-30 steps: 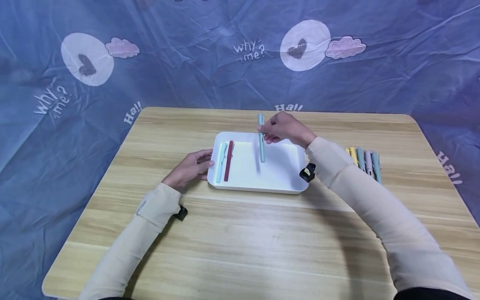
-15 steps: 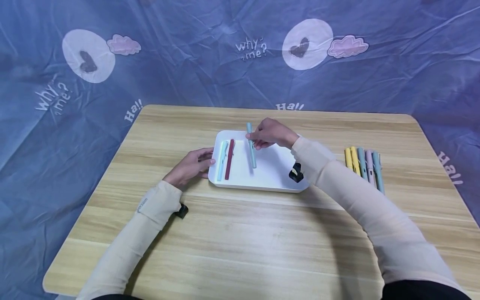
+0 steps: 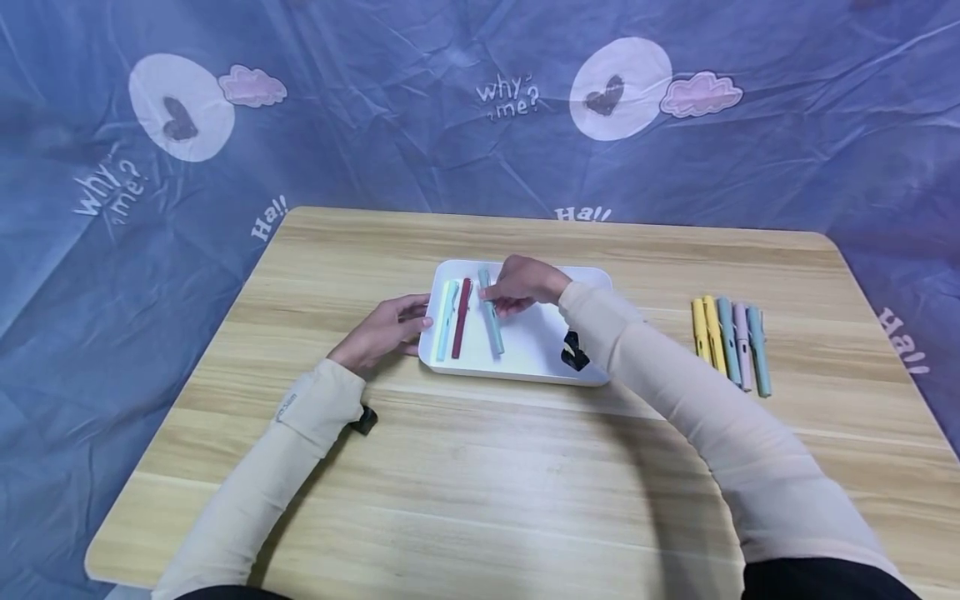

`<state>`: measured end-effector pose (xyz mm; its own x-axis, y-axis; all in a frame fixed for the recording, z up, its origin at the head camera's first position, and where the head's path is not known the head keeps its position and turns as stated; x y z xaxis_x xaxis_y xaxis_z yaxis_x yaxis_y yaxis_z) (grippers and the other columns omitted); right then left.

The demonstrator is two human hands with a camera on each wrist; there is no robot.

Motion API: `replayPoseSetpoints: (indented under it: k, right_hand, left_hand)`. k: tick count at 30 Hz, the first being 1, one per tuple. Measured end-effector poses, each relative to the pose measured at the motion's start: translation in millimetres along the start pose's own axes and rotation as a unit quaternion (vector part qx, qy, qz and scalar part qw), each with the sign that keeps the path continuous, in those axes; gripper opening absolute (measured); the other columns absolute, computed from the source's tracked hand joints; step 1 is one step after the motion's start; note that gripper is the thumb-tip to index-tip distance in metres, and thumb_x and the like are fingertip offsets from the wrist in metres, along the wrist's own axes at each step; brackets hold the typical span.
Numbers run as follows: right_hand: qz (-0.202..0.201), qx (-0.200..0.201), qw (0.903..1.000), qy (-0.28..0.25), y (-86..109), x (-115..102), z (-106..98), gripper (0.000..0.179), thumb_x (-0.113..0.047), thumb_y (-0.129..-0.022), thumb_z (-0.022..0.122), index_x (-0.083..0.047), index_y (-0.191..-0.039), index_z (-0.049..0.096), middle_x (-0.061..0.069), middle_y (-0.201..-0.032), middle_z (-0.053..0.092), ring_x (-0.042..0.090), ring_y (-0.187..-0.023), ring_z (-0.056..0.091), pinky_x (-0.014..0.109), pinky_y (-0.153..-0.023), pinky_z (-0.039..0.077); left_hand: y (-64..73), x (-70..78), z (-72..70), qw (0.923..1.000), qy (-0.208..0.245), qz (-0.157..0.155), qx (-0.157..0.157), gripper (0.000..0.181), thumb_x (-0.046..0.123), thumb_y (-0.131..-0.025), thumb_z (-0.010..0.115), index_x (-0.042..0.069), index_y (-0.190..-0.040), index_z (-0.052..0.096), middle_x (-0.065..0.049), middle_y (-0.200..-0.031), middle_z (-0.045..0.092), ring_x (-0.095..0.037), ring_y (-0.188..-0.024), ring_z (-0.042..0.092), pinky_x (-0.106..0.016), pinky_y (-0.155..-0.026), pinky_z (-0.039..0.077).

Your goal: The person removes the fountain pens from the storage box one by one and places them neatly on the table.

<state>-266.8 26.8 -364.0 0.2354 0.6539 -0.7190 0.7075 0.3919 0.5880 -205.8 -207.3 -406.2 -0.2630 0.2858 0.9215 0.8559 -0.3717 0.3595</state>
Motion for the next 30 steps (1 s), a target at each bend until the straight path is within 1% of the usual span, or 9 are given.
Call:
replayPoseSetpoints:
  k: [5,9,13,17,23,30]
  right_hand:
    - [0.013,-0.020,0.9997,-0.009,-4.5,1.7,7.2,0.026,-0.020,-0.093,0.063,0.005,-0.087,0.065,0.007,-0.066,0.062,0.011,-0.053,0.058,0.024,-0.059,0.056]
    - [0.018,-0.032,0.9992,-0.018,-7.4,3.0,11.1,0.025,-0.019,-0.093,0.062,0.006,-0.087,0.065,0.008,-0.066,0.063,0.011,-0.053,0.060,0.024,-0.059,0.057]
    - [0.025,-0.036,0.9989,-0.015,-9.8,4.9,13.4,0.025,-0.019,-0.094,0.062,0.006,-0.089,0.064,0.009,-0.068,0.064,0.012,-0.054,0.061,0.025,-0.062,0.058]
    - [0.027,-0.039,0.9988,-0.008,-12.1,6.4,15.2,0.026,-0.020,-0.094,0.062,0.005,-0.087,0.065,0.010,-0.069,0.064,0.012,-0.054,0.060,0.024,-0.060,0.058]
    - [0.033,-0.040,0.9987,-0.002,-13.2,3.8,18.7,0.029,-0.022,-0.093,0.062,0.005,-0.084,0.064,0.008,-0.065,0.063,0.011,-0.052,0.059,0.024,-0.059,0.057]
    - [0.019,-0.036,0.9991,0.015,-16.6,3.9,19.7,0.031,-0.024,-0.093,0.063,0.004,-0.080,0.064,0.008,-0.064,0.063,0.011,-0.050,0.059,0.023,-0.058,0.057]
  left_hand:
    - [-0.5,0.0,-0.2,1.0000,0.001,-0.002,-0.002,0.054,0.012,-0.097,0.054,0.009,-0.147,0.033,-0.017,-0.139,0.042,-0.035,-0.113,0.054,-0.037,-0.079,0.058]
    - [-0.6,-0.3,-0.3,1.0000,0.000,-0.002,-0.002,0.055,0.013,-0.097,0.054,0.009,-0.147,0.032,-0.017,-0.139,0.041,-0.034,-0.114,0.053,-0.037,-0.080,0.058]
    - [-1.4,-0.6,-0.3,1.0000,0.000,-0.006,0.000,0.055,0.013,-0.097,0.054,0.009,-0.147,0.032,-0.015,-0.139,0.042,-0.033,-0.114,0.053,-0.036,-0.079,0.058]
    - [-1.5,-0.7,-0.4,1.0000,0.002,-0.005,0.000,0.055,0.013,-0.097,0.054,0.009,-0.147,0.032,-0.016,-0.139,0.041,-0.034,-0.114,0.053,-0.036,-0.080,0.058]
    - [-2.5,-1.3,-0.5,0.9999,0.010,-0.003,-0.003,0.053,0.012,-0.098,0.053,0.008,-0.147,0.033,-0.016,-0.139,0.041,-0.033,-0.114,0.054,-0.037,-0.080,0.058]
    - [-1.8,-1.1,-1.3,0.9999,0.013,-0.006,0.002,0.054,0.012,-0.097,0.054,0.008,-0.147,0.033,-0.015,-0.139,0.042,-0.032,-0.113,0.054,-0.037,-0.080,0.058]
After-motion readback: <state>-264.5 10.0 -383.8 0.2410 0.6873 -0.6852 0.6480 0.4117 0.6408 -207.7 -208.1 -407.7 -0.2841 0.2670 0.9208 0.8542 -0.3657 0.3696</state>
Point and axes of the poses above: each hand's wrist, its own y-axis away from the middle knuckle, its own z-axis out of the palm, x = y × z, the point moved 2 cm from there along -y, towards the middle knuckle
